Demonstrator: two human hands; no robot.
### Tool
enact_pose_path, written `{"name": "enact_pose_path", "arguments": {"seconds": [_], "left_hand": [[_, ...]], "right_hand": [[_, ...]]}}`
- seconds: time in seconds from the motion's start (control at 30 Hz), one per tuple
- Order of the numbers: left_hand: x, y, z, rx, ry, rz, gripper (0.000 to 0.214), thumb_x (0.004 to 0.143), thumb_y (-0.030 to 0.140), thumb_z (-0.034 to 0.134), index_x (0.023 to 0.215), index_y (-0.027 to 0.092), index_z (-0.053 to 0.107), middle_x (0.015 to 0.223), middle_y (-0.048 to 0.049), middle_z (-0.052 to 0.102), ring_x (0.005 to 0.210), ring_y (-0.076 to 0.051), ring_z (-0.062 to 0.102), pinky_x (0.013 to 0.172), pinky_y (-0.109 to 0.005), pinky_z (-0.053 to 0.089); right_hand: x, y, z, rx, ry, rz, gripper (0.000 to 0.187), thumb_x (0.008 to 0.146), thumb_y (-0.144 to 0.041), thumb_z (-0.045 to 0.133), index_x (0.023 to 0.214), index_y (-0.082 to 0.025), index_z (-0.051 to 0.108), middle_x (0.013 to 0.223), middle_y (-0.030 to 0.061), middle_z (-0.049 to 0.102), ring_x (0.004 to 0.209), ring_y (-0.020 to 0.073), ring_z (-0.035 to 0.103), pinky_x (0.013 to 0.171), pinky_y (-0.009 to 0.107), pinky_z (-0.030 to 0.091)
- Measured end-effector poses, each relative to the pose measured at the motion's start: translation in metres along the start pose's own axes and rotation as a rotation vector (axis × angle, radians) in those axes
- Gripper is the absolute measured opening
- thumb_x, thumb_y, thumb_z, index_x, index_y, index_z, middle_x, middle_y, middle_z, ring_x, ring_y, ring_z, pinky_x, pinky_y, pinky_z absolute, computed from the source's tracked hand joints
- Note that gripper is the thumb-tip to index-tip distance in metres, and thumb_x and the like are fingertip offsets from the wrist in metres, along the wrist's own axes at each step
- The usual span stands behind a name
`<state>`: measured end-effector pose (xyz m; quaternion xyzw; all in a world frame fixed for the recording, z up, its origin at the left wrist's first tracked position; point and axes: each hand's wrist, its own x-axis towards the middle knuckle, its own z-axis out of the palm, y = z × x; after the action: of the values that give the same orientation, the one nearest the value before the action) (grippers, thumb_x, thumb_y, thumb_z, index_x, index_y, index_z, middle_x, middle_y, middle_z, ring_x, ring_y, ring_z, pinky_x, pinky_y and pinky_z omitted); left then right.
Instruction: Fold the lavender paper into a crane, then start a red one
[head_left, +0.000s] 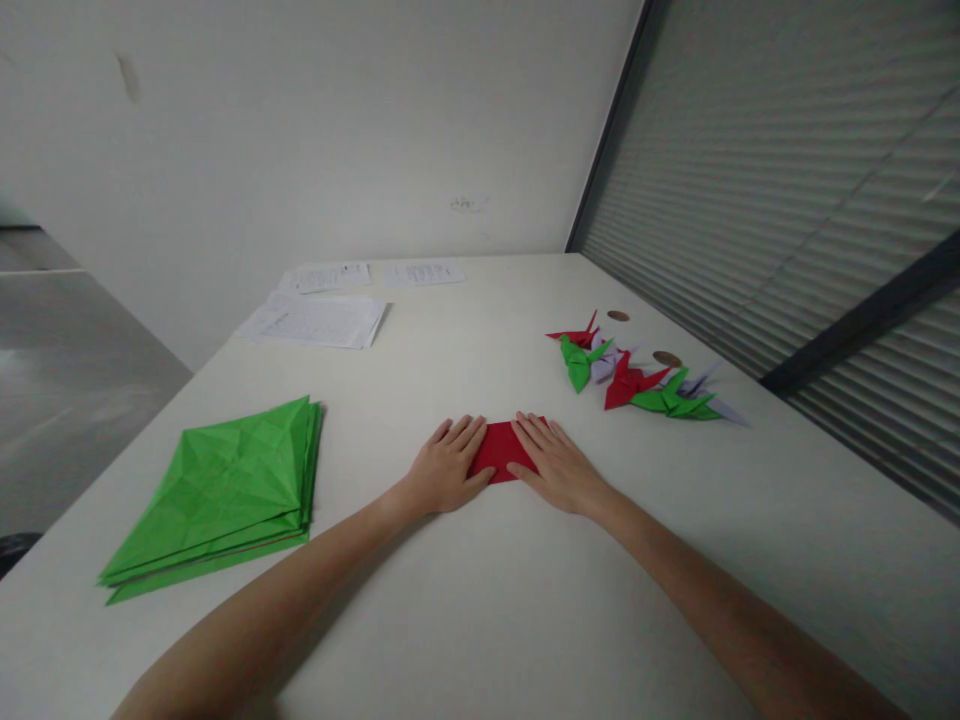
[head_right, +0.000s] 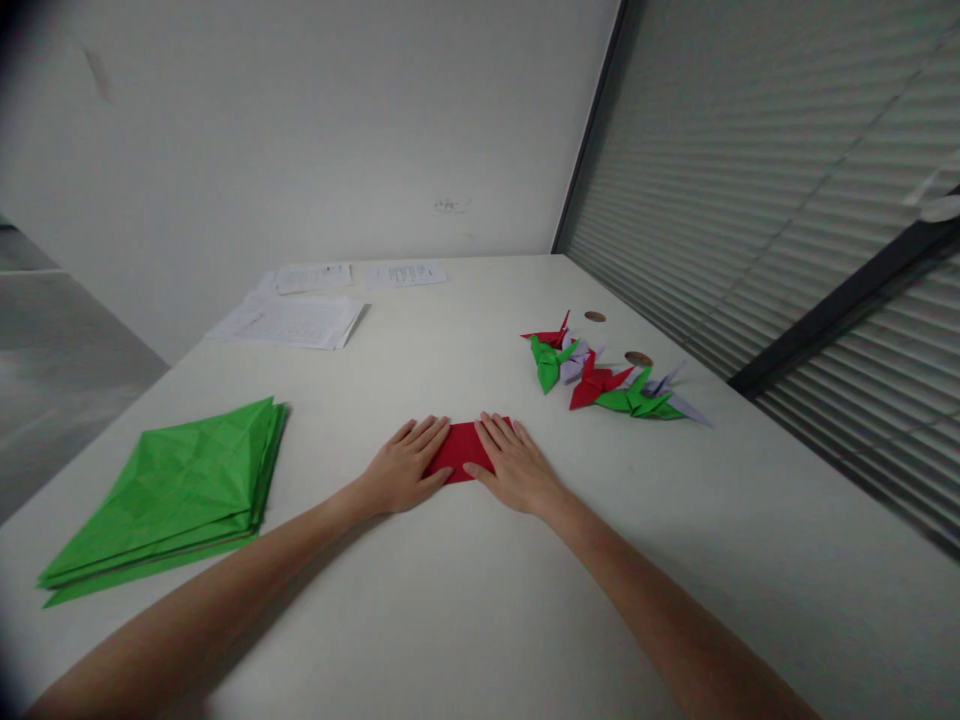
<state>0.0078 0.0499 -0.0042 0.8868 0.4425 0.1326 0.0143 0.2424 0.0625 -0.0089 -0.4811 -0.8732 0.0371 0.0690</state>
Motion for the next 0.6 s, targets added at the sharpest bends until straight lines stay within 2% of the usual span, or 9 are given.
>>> {"name": "enact_pose_path", "arguments": {"seconds": [0.27, 0.6], "left_hand": [[-0.0003, 0.0003, -0.0008, -0.004, 0.009, 0.0, 0.068, 0.097, 0.055, 0.031, 0.15, 0.013, 0.029, 0.154, -0.0126, 0.033, 0.143, -0.028, 0.031, 0.118, -0.046, 0.025], [0.0002, -0.0014, 0.0002, 0.001, -0.001, 0.005, 0.071, 0.095, 0.058, 0.033, 0.15, 0.013, 0.029, 0.155, -0.0126, 0.033, 0.143, -0.028, 0.032, 0.118, -0.045, 0.024]], "right_hand": [[-0.0049, 0.0056, 0.0014, -0.001, -0.001, 0.052, 0.075, 0.095, -0.064, 0.022, 0.154, -0.018, 0.018, 0.158, 0.0118, 0.024, 0.147, 0.0285, 0.02, 0.118, 0.055, 0.017], [-0.0045, 0.0065, -0.0005, -0.034, -0.046, 0.063, 0.074, 0.095, -0.062, 0.023, 0.153, -0.016, 0.021, 0.159, 0.0116, 0.022, 0.147, 0.028, 0.019, 0.118, 0.055, 0.016]]}}
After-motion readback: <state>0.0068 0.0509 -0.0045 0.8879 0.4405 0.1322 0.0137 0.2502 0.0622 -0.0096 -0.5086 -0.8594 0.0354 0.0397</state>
